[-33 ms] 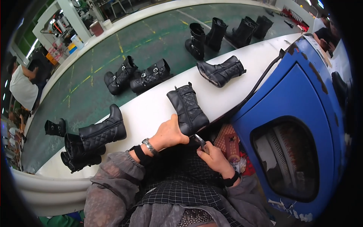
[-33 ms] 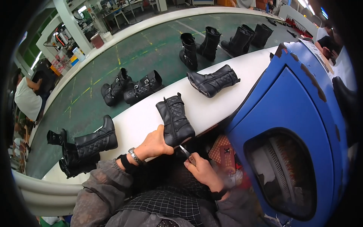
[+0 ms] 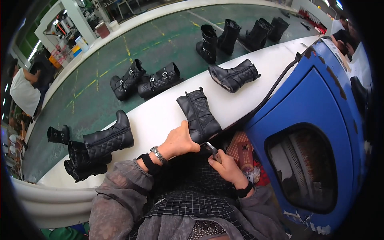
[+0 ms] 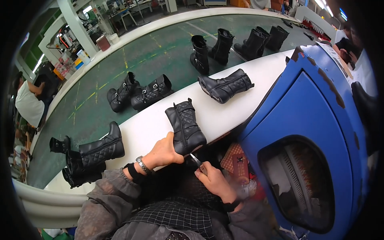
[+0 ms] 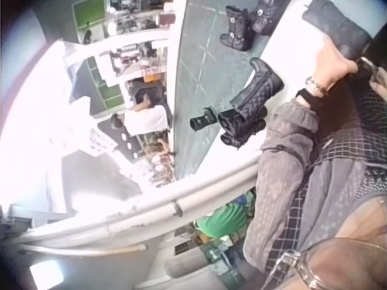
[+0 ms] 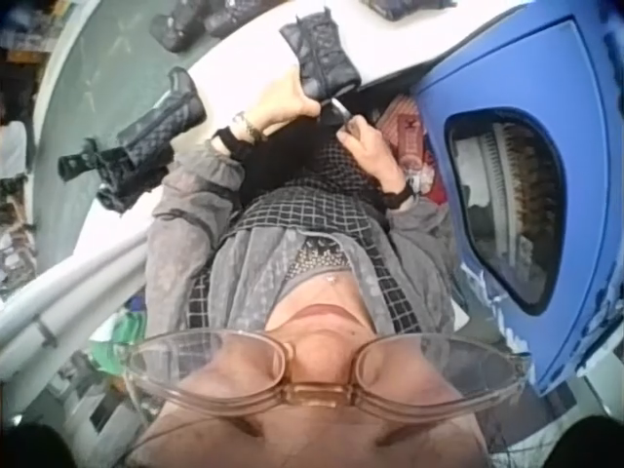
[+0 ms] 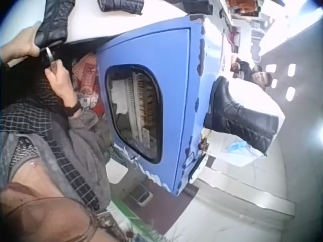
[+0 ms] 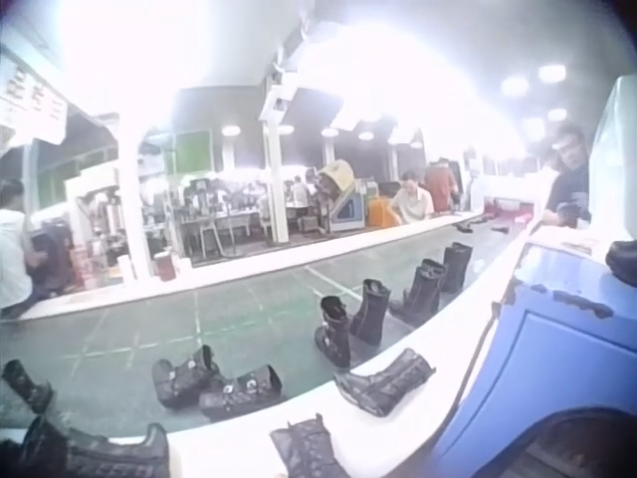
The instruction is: Checking and assembling boots at an industrial assembly line, using pliers and moving items between the workbench and conveyor belt.
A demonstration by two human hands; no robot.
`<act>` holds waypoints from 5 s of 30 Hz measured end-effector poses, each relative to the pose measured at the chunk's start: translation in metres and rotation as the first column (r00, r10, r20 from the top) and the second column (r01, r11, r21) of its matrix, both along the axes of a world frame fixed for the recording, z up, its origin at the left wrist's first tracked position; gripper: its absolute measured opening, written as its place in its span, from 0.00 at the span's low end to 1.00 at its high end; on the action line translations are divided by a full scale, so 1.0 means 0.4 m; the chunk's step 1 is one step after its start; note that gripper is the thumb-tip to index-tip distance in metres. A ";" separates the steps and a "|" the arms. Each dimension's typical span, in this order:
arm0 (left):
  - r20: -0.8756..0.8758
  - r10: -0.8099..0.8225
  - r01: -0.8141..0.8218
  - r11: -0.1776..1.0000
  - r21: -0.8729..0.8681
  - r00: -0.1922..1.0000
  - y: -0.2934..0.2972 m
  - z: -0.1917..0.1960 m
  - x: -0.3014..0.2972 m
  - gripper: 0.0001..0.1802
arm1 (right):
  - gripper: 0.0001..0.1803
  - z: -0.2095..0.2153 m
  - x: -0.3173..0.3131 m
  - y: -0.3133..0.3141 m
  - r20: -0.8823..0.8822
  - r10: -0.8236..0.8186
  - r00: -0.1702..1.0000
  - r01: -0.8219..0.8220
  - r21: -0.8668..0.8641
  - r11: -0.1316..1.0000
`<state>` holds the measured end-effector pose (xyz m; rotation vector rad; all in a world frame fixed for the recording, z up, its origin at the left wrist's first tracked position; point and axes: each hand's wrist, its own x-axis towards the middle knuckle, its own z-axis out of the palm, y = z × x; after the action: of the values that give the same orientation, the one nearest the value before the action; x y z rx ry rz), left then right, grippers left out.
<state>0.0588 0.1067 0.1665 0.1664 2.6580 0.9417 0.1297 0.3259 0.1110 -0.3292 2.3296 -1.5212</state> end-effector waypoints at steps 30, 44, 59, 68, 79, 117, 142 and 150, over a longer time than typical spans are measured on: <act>-0.075 -0.061 0.061 0.998 -0.006 0.995 -0.004 -0.007 0.001 0.33 | 0.13 -0.023 -0.007 -0.009 0.033 0.038 0.999 -0.031 -0.177 0.984; -0.041 -0.073 0.072 0.997 -0.015 0.996 -0.005 0.006 0.000 0.35 | 0.14 -0.098 -0.034 -0.098 -0.231 -0.289 0.929 0.256 -0.163 0.953; -0.013 -0.066 0.066 0.997 -0.038 0.998 0.001 0.000 -0.025 0.32 | 0.08 -0.276 -0.092 -0.139 -0.261 -0.360 0.896 0.211 -0.464 0.860; -0.019 -0.014 0.014 1.000 0.025 1.000 0.023 0.002 -0.023 0.32 | 0.10 -0.155 -0.085 -0.057 -0.141 -0.260 0.955 0.212 -0.286 0.935; -0.041 -0.023 0.024 1.000 0.003 0.999 0.023 0.003 -0.025 0.34 | 0.14 -0.039 -0.061 0.007 0.074 0.060 0.995 -0.047 -0.162 0.986; -0.030 -0.024 0.024 1.000 0.004 0.999 0.021 -0.005 -0.028 0.35 | 0.14 -0.150 -0.072 -0.100 -0.238 -0.326 0.915 0.251 -0.298 0.921; -0.055 -0.020 0.017 0.999 -0.048 0.998 0.043 0.016 -0.035 0.32 | 0.17 -0.230 -0.088 -0.119 -0.359 -0.428 0.829 0.233 -0.473 0.849; -0.065 0.003 -0.005 0.999 -0.034 0.998 0.037 0.009 -0.031 0.33 | 0.14 -0.181 -0.052 -0.114 -0.270 -0.412 0.870 0.316 -0.336 0.887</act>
<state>0.0464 0.1217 0.1702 0.1871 2.7329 0.9069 0.1089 0.2802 0.0384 -0.2329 2.5386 -2.1456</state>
